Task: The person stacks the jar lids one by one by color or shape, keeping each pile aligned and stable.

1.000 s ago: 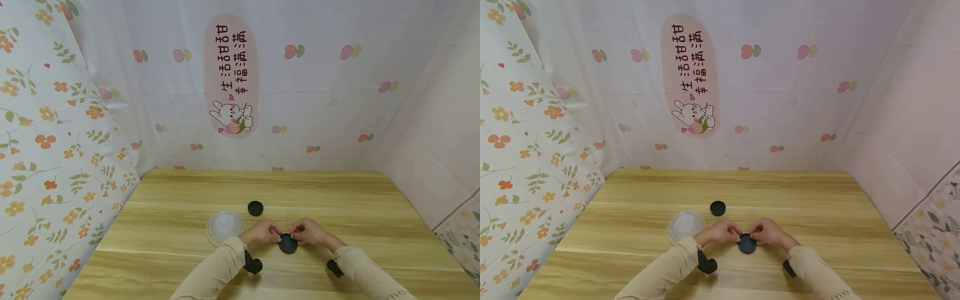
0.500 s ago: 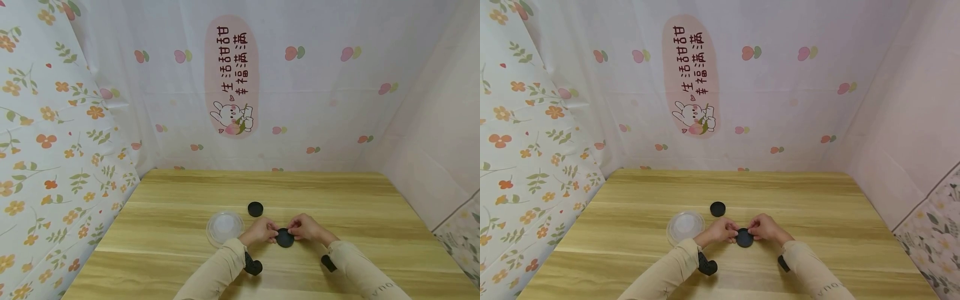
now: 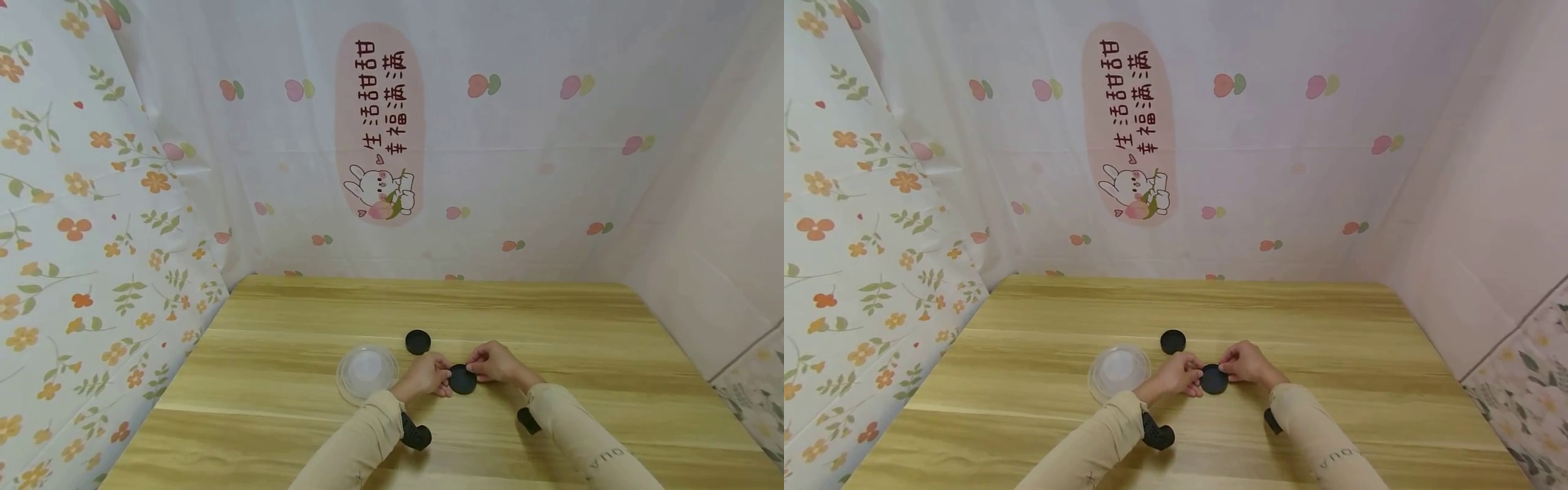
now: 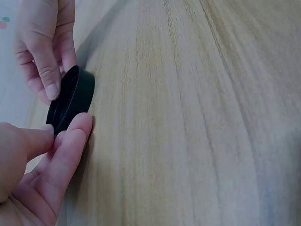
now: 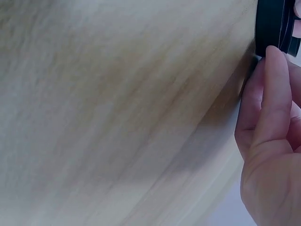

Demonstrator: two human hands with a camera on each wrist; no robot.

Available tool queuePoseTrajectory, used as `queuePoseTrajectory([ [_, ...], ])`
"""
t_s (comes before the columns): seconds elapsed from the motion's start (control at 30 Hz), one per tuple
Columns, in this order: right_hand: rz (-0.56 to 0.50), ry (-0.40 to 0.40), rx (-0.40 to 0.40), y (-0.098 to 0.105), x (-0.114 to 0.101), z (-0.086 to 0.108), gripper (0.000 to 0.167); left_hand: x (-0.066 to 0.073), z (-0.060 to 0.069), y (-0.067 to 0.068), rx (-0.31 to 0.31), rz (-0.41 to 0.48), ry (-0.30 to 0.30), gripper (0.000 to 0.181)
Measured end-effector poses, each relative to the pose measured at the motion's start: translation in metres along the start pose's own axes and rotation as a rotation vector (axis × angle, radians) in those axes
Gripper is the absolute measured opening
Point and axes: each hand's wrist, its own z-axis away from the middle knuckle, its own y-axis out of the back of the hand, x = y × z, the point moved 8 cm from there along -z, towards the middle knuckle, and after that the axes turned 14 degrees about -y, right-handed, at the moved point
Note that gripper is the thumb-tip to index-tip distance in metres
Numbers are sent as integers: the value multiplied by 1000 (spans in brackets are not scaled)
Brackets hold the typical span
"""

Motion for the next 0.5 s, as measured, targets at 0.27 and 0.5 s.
queuePoseTrajectory([
  [0.27,18,-35,63,-1,-1,2,6,8,4,-1,11,-57,-79,11],
  [0.5,8,-39,104,0,1,0,5,13,5,1,18,-156,-132,12],
])
